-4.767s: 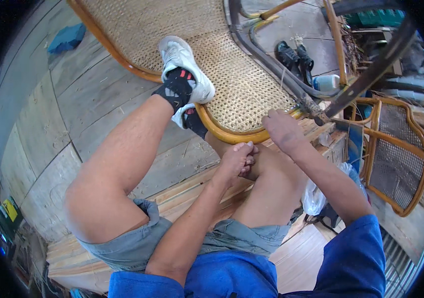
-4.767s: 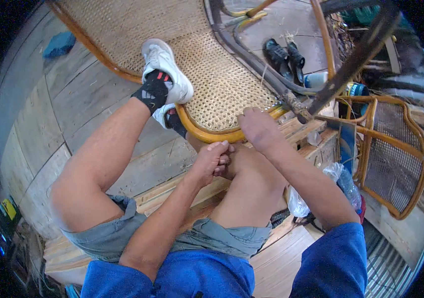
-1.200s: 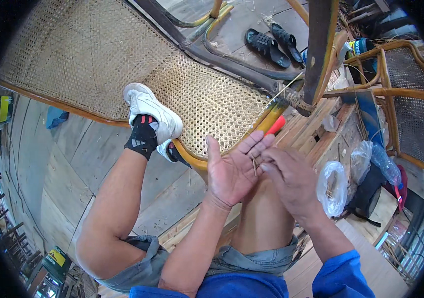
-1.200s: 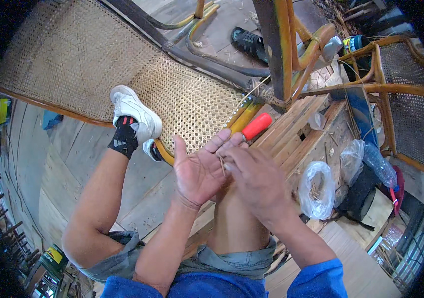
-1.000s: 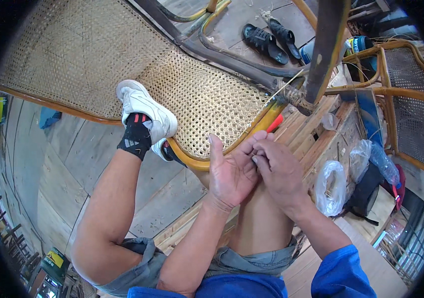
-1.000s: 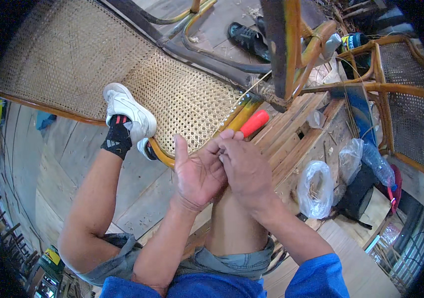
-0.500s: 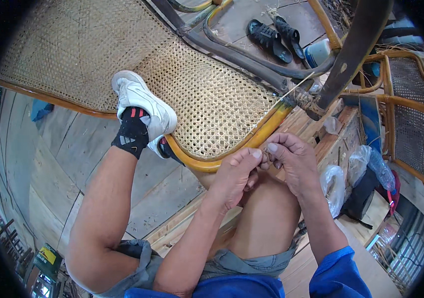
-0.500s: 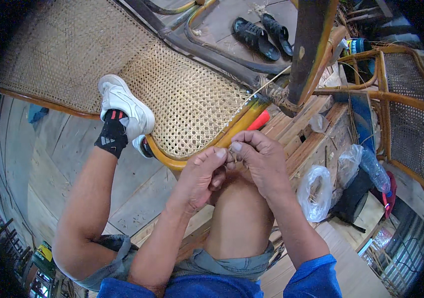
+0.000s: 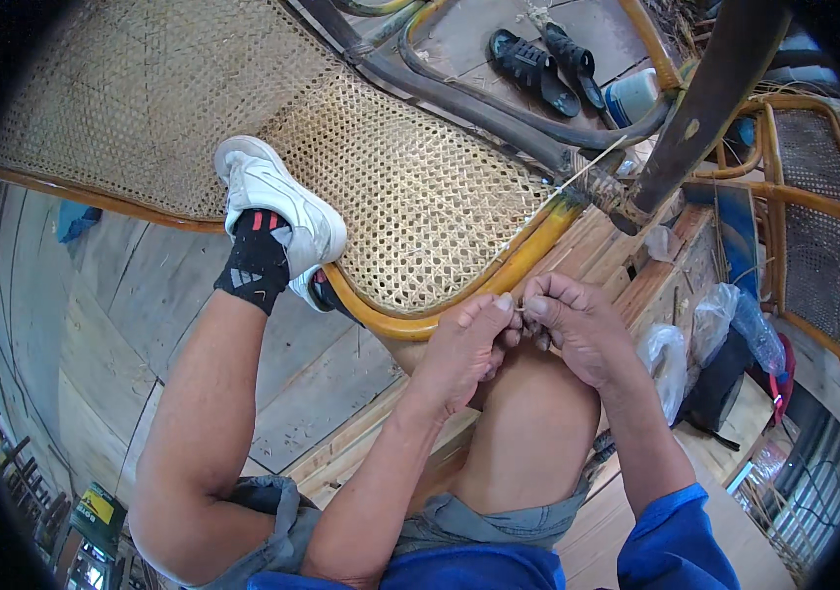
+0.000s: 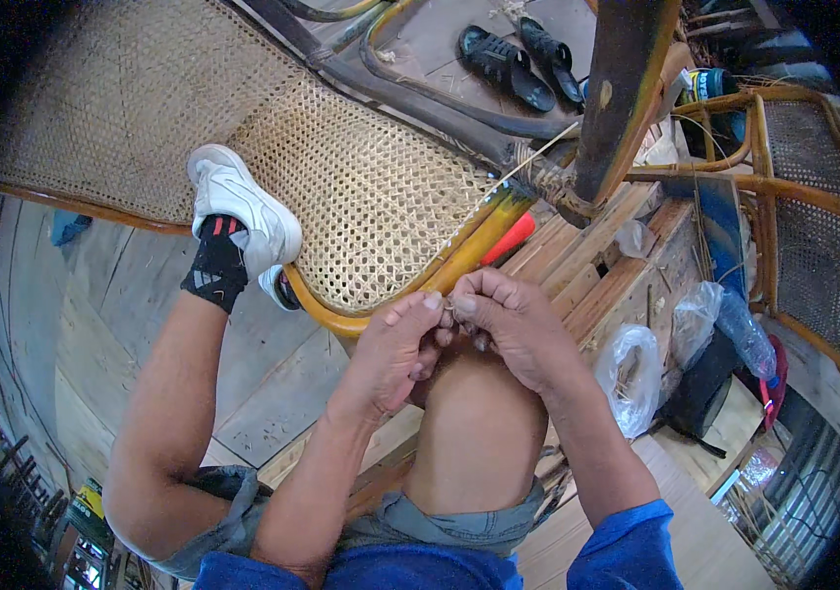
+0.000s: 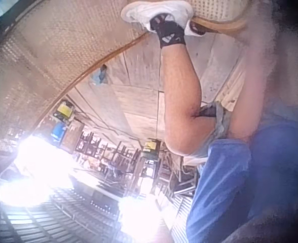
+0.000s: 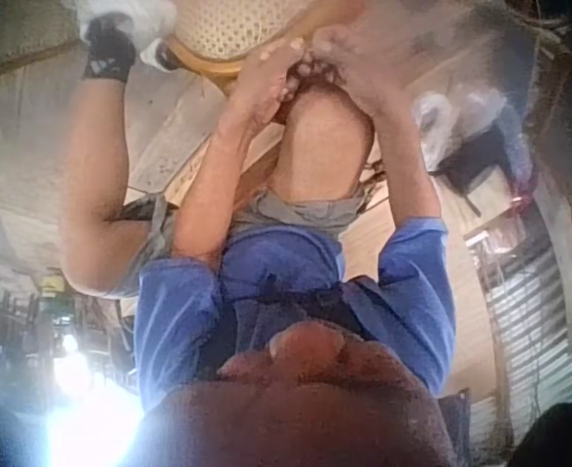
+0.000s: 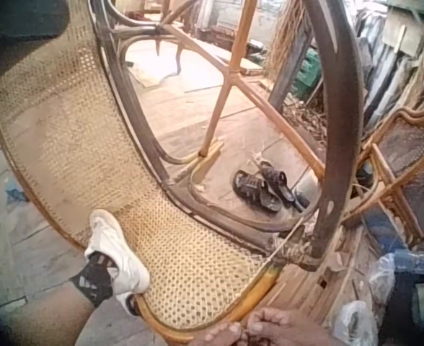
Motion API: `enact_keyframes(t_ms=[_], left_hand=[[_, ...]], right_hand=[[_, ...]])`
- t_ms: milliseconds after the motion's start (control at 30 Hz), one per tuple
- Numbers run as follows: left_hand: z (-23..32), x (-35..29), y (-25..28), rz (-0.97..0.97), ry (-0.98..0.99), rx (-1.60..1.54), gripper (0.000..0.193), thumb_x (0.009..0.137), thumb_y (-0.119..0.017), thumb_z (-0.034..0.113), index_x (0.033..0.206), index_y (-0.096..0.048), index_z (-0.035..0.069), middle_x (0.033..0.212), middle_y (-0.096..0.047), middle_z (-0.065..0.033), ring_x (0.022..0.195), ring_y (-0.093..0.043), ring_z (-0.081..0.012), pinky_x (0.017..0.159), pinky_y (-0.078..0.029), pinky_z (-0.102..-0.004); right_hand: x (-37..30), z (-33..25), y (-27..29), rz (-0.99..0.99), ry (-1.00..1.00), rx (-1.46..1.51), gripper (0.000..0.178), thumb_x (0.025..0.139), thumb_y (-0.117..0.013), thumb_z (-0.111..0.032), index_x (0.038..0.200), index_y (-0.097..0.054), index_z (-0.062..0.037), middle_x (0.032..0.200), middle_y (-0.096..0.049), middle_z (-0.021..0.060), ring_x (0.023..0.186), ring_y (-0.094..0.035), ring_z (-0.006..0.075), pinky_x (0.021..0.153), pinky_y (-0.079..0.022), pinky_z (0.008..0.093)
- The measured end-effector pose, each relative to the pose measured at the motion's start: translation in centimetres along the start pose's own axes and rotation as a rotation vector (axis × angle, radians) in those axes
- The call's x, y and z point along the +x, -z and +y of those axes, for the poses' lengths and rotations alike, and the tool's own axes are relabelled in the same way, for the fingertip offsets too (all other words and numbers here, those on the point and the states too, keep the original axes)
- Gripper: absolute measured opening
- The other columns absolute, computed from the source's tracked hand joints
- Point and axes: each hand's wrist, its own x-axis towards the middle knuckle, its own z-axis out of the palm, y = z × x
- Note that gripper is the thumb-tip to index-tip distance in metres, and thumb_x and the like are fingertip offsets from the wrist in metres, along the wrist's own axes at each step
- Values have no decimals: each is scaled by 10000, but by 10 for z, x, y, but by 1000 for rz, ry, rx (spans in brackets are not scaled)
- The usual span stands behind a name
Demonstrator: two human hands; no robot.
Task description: The person sits on the floor and weaves a cane seat for a rattan chair. They repeatedly insert thin cane strips into the frame and use a hammer to tap them into place, working methodically along the edge of the seat.
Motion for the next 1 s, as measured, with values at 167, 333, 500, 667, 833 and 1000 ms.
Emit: enact_keyframes(t_ms=[167, 333, 500, 667, 833, 1000], left_hand=[[7, 7, -3, 99, -108, 340, 295, 931, -509, 302, 829, -613, 46, 710, -581, -17, 494, -435, -61, 444, -347, -211], [58, 49, 12, 174, -468, 923, 281, 880, -546, 239, 896, -651, -22, 758, -638, -66, 677, -564, -131, 644, -458, -279], [85, 84, 13, -217, -388, 1145, 224, 814, -608, 181, 907, -658, -17, 734, -638, -62, 669, -564, -127, 643, -465, -289], [93, 89, 14, -251, -340, 1253, 196, 752, -628, 135, 882, -661, -7, 711, -635, -61, 639, -565, -133, 596, -464, -293], [90, 94, 21, -213, -344, 1146, 163, 736, -628, 122, 837, -661, -1, 653, -616, -62, 577, -551, -127, 544, -451, -287], [97, 94, 17, -186, -364, 1337, 118, 724, -628, 112, 751, -638, -2, 616, -600, -59, 530, -537, -127, 495, -436, -290]], right_hand=[[8, 12, 11, 121, 180, -43, 54, 896, -575, -120, 917, -593, -74, 752, -588, -17, 656, -542, 54, 571, -418, 189], [10, 1, 3, 252, 303, -330, 57, 887, -567, -70, 935, -582, -43, 776, -586, -8, 680, -540, 53, 582, -435, 200], [24, 4, -6, 198, 476, -591, 96, 853, -585, -7, 948, -571, -18, 791, -593, 29, 726, -555, 94, 661, -470, 242], [36, 4, 1, 155, 625, -807, 116, 832, -590, 15, 942, -575, -19, 792, -582, 79, 742, -582, 152, 694, -479, 275], [46, -1, 1, 142, 748, -979, 138, 811, -579, 38, 936, -575, -21, 795, -586, 107, 736, -598, 212, 687, -484, 290], [55, -3, -2, 90, 816, -1012, 130, 806, -567, 37, 919, -577, -27, 787, -591, 109, 730, -603, 227, 675, -487, 300]])
